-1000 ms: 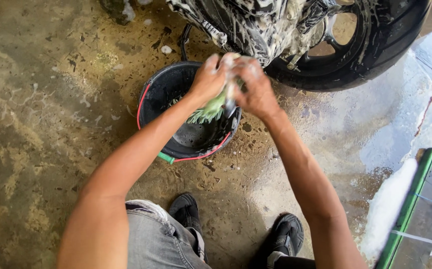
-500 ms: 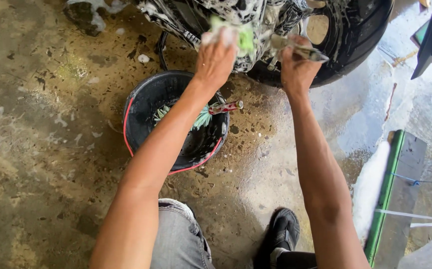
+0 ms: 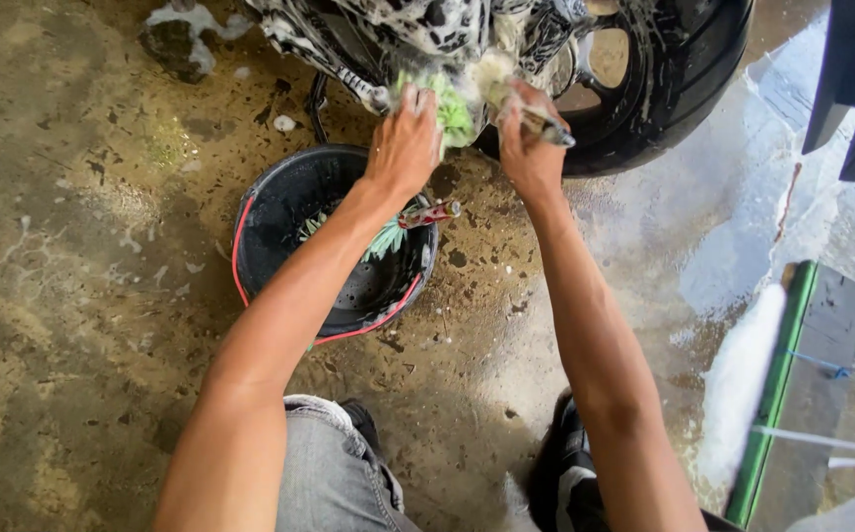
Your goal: The person scrubs the front wheel and suspension of a motorcycle using a green cloth and a brush. They repeatedly dip the cloth into a bucket of soapy water and scrub the soapy wheel and tire.
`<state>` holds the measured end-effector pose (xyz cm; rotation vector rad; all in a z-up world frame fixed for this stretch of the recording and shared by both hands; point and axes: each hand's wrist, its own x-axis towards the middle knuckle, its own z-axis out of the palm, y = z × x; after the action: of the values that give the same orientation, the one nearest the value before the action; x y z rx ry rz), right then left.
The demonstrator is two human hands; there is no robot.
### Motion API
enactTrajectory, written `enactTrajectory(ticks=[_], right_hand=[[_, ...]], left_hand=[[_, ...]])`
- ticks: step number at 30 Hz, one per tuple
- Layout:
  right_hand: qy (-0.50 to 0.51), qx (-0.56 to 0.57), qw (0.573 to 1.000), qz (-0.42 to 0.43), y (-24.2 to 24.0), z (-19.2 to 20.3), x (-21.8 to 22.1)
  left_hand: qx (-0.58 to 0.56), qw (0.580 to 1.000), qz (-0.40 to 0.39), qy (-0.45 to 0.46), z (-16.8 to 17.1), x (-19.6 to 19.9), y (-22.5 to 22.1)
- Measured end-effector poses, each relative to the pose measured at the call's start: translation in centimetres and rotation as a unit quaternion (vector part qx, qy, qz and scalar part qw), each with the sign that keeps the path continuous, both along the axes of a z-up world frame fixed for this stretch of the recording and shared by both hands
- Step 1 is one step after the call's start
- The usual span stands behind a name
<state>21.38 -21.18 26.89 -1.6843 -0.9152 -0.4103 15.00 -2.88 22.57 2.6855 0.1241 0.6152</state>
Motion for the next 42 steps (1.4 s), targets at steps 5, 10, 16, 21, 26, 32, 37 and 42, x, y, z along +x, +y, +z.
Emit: enactTrajectory(ticks=[5,10,16,21,26,32,37,42], right_hand=[[-0.076,0.073,0.993,-0.044,-2.2,1.7,1.8],[-0.084,-0.012,0.994,-0.067,-2.2,2.0,2.8],[0.021,0.055,0.996,0.064,-3.2,2.2,6.2],[0.077,0.156,0.979,0.107,-3.3,5.8,4.8],[0.028,0.036,0.998,0.048,-4.6,2.5,6.0],[0.013,-0.013,0.997,0.081,-3.5,0.1,6.7],[-0.073,0.055,0.991,0.098,-0.4,1.3,6.6],[-0.018,-0.029,0.998,0.047,-0.1,3.0,6.3]], left_hand=[[0.158,0.964,-0.093,-0.195,4.2,1.1,-2.1],[0.391,0.918,-0.061,0.011,2.6,3.4,-4.0],[0.395,0.908,0.055,0.127,5.0,4.6,-8.0],[0.428,0.898,0.064,0.073,4.8,2.8,-7.5],[0.24,0.969,0.058,0.026,6.1,0.4,-4.4],[0.243,0.939,0.076,-0.233,13.1,-0.3,-3.2],[0.233,0.951,0.14,-0.15,14.7,1.3,-1.1],[0.16,0.973,0.047,-0.16,13.3,-0.6,-0.5]])
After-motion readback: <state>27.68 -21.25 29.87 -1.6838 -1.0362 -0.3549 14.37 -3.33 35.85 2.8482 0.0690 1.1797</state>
